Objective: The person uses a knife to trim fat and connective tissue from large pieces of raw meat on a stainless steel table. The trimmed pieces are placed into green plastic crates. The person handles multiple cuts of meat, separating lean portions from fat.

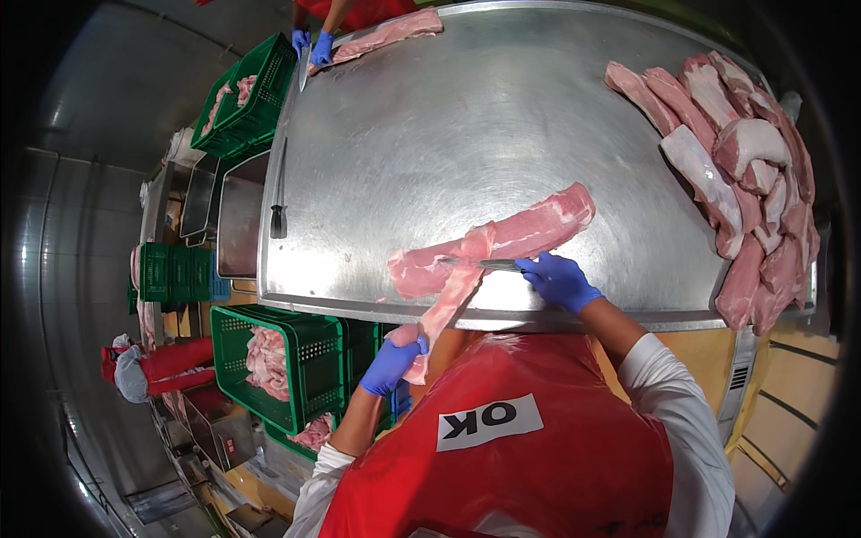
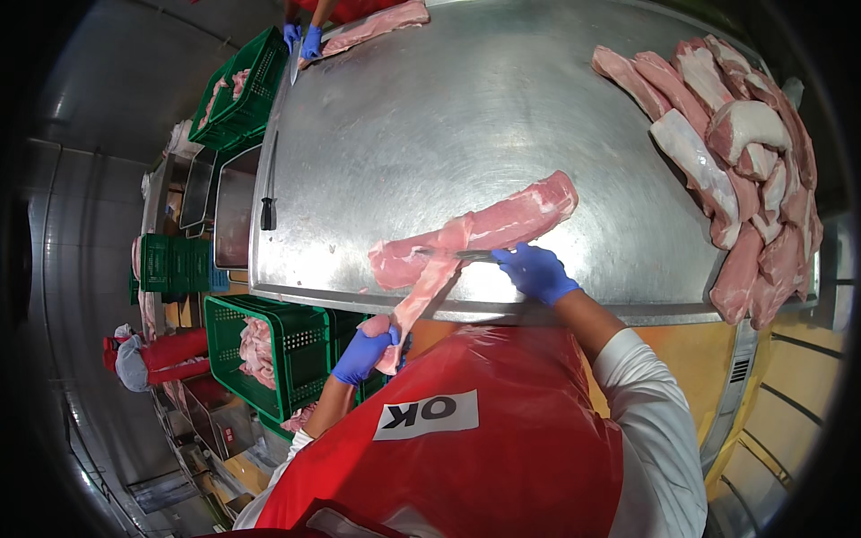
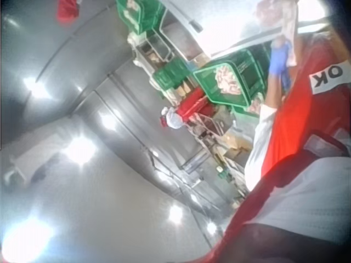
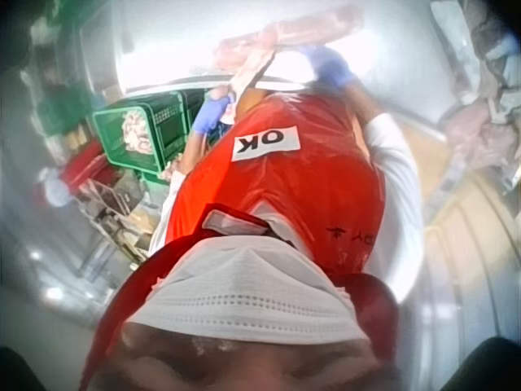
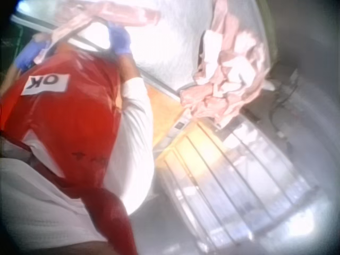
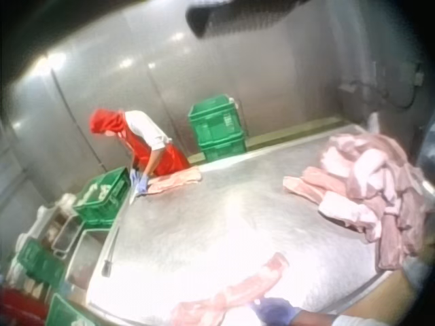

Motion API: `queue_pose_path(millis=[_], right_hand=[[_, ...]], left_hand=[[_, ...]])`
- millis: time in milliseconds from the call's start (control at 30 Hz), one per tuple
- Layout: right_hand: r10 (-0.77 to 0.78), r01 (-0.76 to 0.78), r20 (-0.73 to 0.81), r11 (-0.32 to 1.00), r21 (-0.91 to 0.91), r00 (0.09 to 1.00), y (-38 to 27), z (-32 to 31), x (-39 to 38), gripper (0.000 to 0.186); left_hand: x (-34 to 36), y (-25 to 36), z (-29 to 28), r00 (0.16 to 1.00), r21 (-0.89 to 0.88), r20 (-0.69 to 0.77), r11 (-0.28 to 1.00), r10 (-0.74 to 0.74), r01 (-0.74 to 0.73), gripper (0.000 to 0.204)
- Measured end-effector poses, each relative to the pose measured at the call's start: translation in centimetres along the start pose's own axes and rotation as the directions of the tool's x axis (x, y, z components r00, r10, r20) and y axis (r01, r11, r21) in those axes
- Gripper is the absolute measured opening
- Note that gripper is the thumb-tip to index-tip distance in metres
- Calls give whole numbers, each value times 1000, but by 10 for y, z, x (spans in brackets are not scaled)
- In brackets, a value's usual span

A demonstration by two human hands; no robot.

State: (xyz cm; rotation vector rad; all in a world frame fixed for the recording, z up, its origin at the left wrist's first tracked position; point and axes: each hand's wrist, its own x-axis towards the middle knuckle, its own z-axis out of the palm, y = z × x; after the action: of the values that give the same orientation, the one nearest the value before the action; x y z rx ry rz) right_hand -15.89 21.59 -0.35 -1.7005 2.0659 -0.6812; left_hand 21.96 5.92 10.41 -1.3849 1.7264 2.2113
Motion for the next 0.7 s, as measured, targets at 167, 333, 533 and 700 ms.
queue_pose_path(millis=[167, 333, 533, 700], right_hand=[[88, -87, -8, 995, 54, 996, 14, 1, -17, 37], [130, -120, -48, 978, 173, 990, 16, 13, -29, 39], [9, -17, -184, 999, -42, 983, -51, 38, 31, 29], [82, -90, -74, 991, -103, 994, -33, 22, 43, 26]], left_hand=[[-3, 4, 5, 993, 89, -12, 989, 121, -120, 6], [2, 25, 27, 990, 139, -11, 980, 143, -140, 7], [19, 24, 34, 977, 240, 112, 950, 179, -201, 6], [2, 42, 21, 984, 234, 55, 956, 167, -176, 7]])
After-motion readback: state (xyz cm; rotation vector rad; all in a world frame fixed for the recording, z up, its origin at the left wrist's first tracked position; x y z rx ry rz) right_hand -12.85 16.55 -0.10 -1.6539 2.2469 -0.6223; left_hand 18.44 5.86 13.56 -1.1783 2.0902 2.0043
